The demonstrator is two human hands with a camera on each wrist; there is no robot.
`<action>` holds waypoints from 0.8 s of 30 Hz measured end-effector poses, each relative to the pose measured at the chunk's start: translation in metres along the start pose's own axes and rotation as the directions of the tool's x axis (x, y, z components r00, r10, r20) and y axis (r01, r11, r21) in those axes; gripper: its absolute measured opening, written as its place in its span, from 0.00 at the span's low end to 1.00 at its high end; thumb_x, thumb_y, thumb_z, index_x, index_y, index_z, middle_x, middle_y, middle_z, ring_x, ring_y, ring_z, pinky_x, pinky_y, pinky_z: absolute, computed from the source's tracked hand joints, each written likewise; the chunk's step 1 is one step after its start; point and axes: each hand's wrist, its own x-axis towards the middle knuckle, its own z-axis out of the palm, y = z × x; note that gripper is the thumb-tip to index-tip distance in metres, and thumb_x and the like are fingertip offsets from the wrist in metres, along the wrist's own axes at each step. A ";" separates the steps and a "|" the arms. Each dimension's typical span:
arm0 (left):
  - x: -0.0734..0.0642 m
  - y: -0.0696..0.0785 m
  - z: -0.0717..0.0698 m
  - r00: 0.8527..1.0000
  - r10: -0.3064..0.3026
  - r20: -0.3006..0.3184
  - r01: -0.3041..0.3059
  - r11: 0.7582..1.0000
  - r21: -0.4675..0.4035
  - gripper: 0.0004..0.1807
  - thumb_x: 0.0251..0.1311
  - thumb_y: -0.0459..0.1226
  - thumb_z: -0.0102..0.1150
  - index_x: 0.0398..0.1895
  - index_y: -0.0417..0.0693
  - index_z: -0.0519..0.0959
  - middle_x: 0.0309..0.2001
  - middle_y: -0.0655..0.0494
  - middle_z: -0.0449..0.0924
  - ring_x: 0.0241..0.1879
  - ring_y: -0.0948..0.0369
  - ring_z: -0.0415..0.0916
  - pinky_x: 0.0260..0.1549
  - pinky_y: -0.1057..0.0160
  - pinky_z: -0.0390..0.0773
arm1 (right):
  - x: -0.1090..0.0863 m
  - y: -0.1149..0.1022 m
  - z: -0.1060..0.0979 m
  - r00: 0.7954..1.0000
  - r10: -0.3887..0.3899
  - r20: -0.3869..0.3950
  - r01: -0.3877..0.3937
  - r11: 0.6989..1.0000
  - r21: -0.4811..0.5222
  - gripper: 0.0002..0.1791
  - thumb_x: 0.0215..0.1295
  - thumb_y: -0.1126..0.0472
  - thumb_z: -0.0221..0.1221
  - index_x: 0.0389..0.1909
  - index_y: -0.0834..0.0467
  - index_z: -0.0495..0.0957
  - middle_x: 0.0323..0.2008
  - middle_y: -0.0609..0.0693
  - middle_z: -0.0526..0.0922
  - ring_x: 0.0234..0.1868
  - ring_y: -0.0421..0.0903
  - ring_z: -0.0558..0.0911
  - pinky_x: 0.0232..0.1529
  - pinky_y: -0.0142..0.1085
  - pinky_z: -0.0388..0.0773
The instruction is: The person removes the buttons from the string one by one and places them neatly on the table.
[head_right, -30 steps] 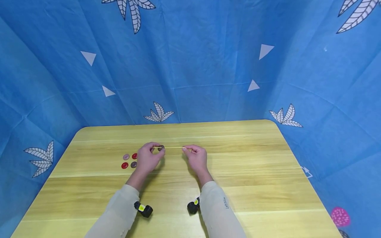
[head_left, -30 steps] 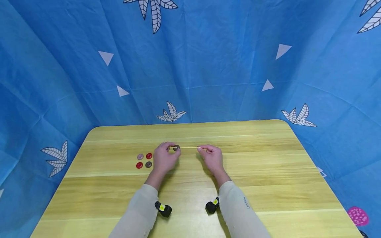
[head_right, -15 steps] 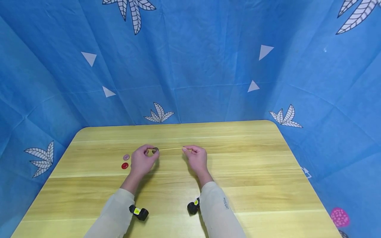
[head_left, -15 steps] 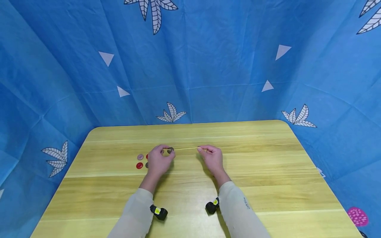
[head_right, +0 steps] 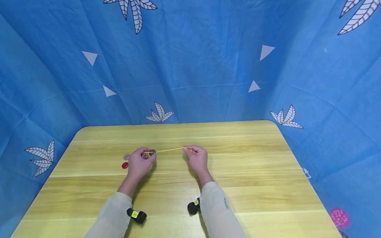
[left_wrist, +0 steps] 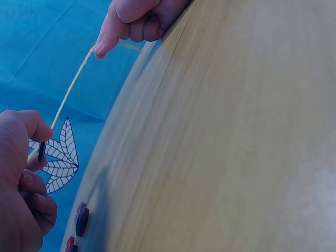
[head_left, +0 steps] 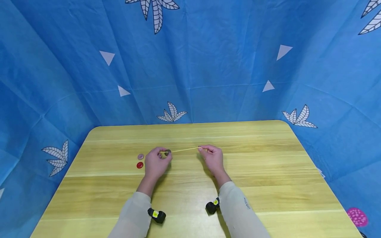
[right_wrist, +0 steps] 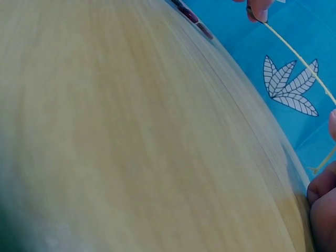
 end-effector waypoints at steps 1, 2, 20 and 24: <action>-0.001 0.000 0.000 1.000 -0.010 0.002 0.010 1.000 -0.006 0.12 0.52 0.40 0.71 0.39 0.46 0.85 0.31 0.52 0.78 0.30 0.56 0.73 0.31 0.57 0.72 | 0.000 0.000 0.000 1.000 -0.001 0.000 0.001 1.000 -0.003 0.07 0.60 0.65 0.70 0.36 0.64 0.88 0.11 0.43 0.59 0.13 0.38 0.56 0.15 0.29 0.53; -0.001 -0.001 -0.001 1.000 -0.020 0.004 0.020 1.000 -0.014 0.13 0.52 0.40 0.71 0.40 0.46 0.85 0.34 0.52 0.80 0.32 0.56 0.75 0.33 0.57 0.74 | 0.000 0.000 0.000 1.000 -0.001 -0.001 0.001 1.000 -0.004 0.06 0.61 0.65 0.70 0.37 0.64 0.88 0.11 0.43 0.59 0.13 0.38 0.56 0.15 0.29 0.53; -0.004 -0.015 -0.020 0.995 -0.103 -0.007 0.103 0.995 -0.007 0.17 0.54 0.43 0.70 0.45 0.45 0.84 0.43 0.45 0.79 0.49 0.46 0.73 0.46 0.49 0.75 | -0.011 -0.041 -0.003 0.999 0.008 0.043 -0.008 1.000 -0.002 0.09 0.63 0.71 0.66 0.40 0.74 0.84 0.12 0.47 0.61 0.12 0.35 0.58 0.17 0.28 0.57; -0.006 -0.016 -0.024 0.991 -0.134 0.008 0.134 0.990 -0.042 0.17 0.55 0.42 0.69 0.45 0.44 0.84 0.48 0.41 0.74 0.52 0.43 0.76 0.50 0.49 0.77 | -0.011 -0.040 -0.003 0.999 0.004 0.042 -0.004 1.000 0.003 0.08 0.62 0.71 0.66 0.40 0.73 0.84 0.12 0.46 0.61 0.12 0.35 0.58 0.16 0.28 0.56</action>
